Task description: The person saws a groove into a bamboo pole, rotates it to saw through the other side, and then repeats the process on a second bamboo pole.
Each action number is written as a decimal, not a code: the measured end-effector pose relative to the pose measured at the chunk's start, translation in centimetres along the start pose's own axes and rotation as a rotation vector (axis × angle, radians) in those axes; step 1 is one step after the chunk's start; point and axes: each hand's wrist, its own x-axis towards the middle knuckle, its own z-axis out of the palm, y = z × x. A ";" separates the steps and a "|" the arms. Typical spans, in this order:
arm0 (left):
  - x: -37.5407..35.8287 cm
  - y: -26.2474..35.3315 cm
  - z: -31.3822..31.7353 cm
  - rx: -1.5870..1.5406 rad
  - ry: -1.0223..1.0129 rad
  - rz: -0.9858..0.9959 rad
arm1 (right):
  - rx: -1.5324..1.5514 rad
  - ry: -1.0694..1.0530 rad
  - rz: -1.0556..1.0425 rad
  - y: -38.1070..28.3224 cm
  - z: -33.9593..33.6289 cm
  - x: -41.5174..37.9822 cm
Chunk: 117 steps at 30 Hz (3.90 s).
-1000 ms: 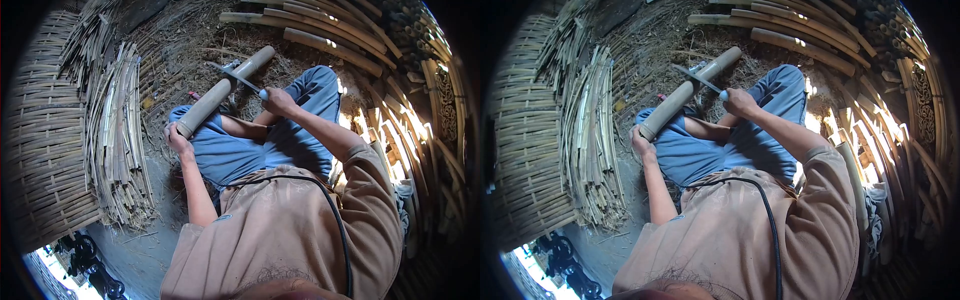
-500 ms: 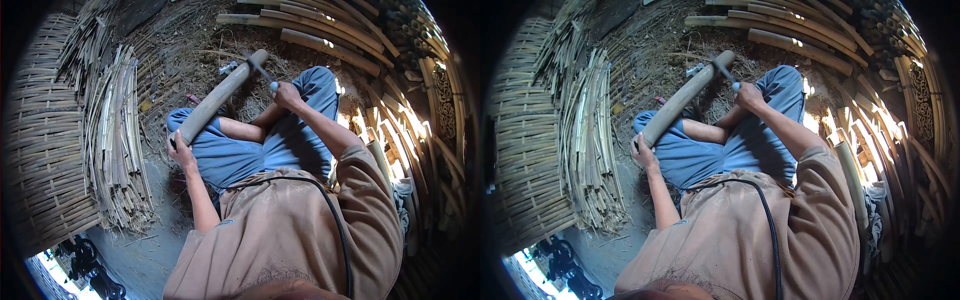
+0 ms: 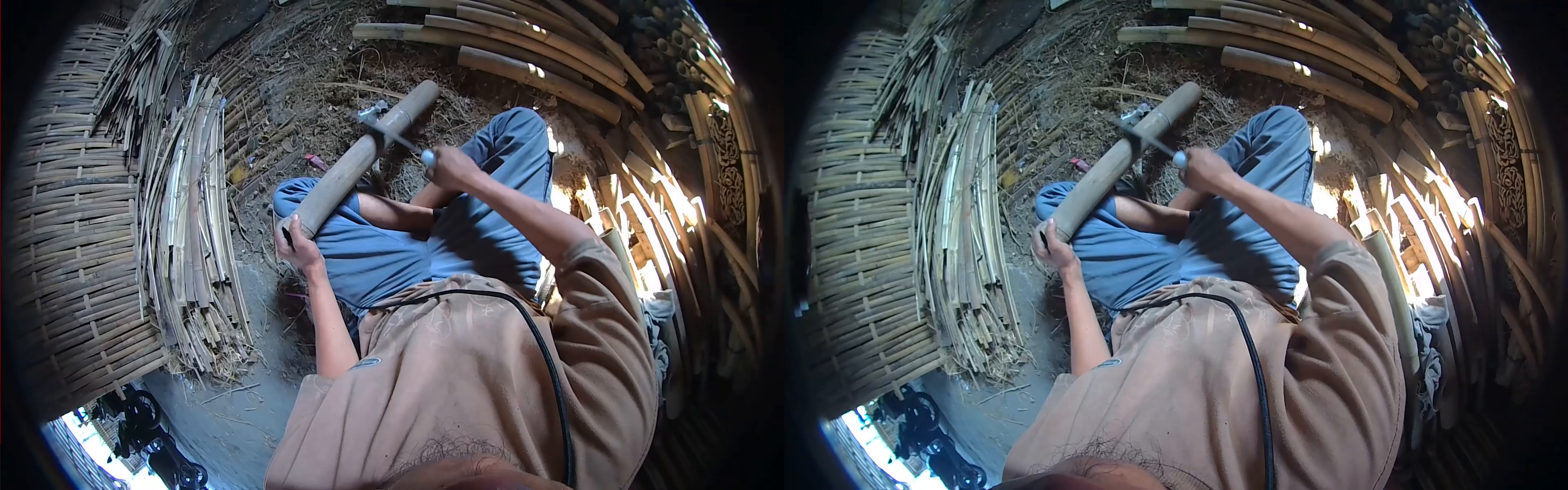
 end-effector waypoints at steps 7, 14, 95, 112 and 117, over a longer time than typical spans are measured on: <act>-0.7 -0.8 -0.5 0.047 -0.019 0.097 | -0.052 0.142 0.234 4.5 0.1 4.6; -0.6 -0.7 -0.1 0.054 0.004 0.119 | -0.043 -0.017 0.025 2.0 0.3 0.9; 0.7 -1.1 0.8 -0.135 -0.004 -0.240 | -0.017 -0.016 0.268 2.4 0.1 10.2; 2.7 -4.3 0.3 -0.079 0.001 -0.377 | 0.019 0.008 0.218 -0.1 1.3 9.0; 2.1 -3.6 0.7 -0.149 0.013 -0.346 | -0.004 0.018 0.150 1.1 2.3 6.8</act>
